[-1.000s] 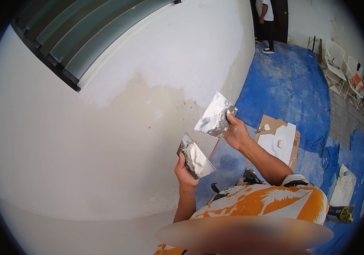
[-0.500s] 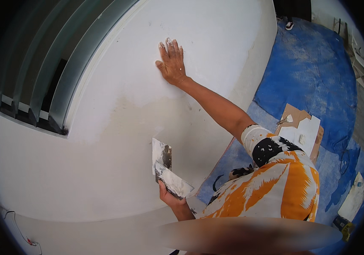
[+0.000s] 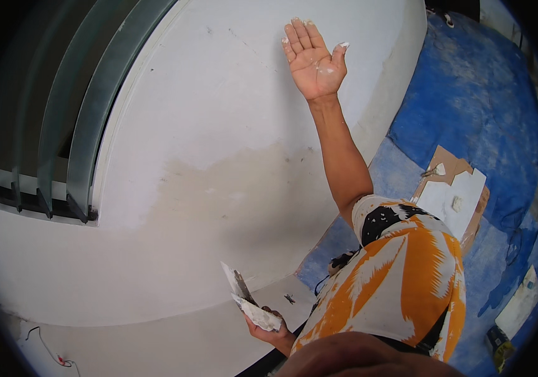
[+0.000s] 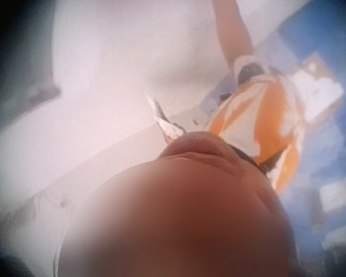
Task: The person applies white plaster to a wall using a putty knife and a hawk. They repeatedly scoop plaster from the hawk and smooth it onto the wall surface, working along the upper section near the ceiling.
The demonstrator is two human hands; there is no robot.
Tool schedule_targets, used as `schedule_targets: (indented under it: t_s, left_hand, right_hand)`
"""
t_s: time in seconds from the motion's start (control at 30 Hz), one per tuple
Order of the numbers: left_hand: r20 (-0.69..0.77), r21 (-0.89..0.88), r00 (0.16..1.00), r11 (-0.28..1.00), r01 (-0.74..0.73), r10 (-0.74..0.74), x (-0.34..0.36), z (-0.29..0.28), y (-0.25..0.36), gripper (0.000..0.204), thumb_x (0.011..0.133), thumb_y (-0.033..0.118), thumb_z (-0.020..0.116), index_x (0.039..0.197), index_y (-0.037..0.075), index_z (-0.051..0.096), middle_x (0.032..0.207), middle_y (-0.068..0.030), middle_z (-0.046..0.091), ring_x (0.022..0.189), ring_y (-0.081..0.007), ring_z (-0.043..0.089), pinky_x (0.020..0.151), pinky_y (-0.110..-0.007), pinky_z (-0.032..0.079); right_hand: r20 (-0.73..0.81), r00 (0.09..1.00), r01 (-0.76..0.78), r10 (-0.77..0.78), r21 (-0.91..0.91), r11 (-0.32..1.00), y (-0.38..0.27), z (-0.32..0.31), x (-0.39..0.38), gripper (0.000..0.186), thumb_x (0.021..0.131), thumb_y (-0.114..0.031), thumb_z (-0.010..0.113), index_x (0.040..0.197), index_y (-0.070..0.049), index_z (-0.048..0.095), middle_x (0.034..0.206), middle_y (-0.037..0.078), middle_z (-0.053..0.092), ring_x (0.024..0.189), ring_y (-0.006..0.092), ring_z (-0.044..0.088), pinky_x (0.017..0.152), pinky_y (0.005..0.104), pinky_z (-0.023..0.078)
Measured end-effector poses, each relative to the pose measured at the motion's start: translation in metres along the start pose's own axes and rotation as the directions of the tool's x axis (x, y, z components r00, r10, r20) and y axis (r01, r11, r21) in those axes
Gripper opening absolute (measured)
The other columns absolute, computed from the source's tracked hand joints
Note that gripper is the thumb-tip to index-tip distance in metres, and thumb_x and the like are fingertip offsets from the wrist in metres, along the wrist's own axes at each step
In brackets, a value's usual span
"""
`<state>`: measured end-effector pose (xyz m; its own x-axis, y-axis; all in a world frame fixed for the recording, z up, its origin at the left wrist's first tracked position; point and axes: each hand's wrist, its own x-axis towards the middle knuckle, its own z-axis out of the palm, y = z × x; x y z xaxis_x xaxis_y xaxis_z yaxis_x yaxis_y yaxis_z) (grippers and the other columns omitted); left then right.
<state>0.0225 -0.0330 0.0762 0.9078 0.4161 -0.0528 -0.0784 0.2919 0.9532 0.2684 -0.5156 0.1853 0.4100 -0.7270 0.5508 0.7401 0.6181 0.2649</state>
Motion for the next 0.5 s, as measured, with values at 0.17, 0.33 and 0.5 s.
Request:
schedule_targets:
  t_s: [0.17, 0.33, 0.5]
  left_hand:
    - [0.14, 0.017, 0.987, 0.997, -0.08, 0.077, 0.006, -0.013, -0.005, 0.031, 0.095, 0.022, 0.047, 0.119, 0.004, 0.054, 0.082, -0.0045, 0.064, 0.057, -0.0147, 0.06, 0.046, -0.024, 0.049]
    - [0.133, -0.185, 0.989, 0.978, 0.094, -0.07, 0.02, -0.022, -0.005, 0.034, 0.094, 0.014, 0.049, 0.126, 0.002, 0.053, 0.084, -0.0055, 0.067, 0.057, -0.0164, 0.06, 0.048, -0.024, 0.052]
    - [0.164, -0.41, 0.943, 0.849, 0.333, -0.291, 0.034, 0.022, -0.007, 0.035, 0.099, 0.03, 0.042, 0.119, 0.007, 0.058, 0.082, -0.0078, 0.069, 0.056, -0.0239, 0.065, 0.044, -0.034, 0.055]
  right_hand:
    - [0.042, 0.999, 0.019, -0.01, -0.218, 0.976, 0.0, -0.016, 0.003, 0.078, 0.099, -0.058, 0.027, 0.147, 0.004, 0.026, 0.155, 0.02, 0.022, 0.145, 0.0366, 0.016, 0.118, 0.0451, 0.016]
    - [0.071, 0.912, 0.036, -0.404, -0.995, -0.092, 0.062, -0.036, 0.018, 0.067, 0.101, -0.047, 0.033, 0.146, 0.002, 0.028, 0.153, 0.026, 0.024, 0.143, 0.0443, 0.015, 0.116, 0.0538, 0.012]
    - [0.566, 0.804, 0.574, 0.183, -0.657, -0.489, 0.122, -0.016, -0.044, 0.065, 0.1, -0.051, 0.034, 0.149, -0.009, 0.031, 0.154, 0.021, 0.025, 0.144, 0.0433, 0.012, 0.115, 0.0581, 0.007]
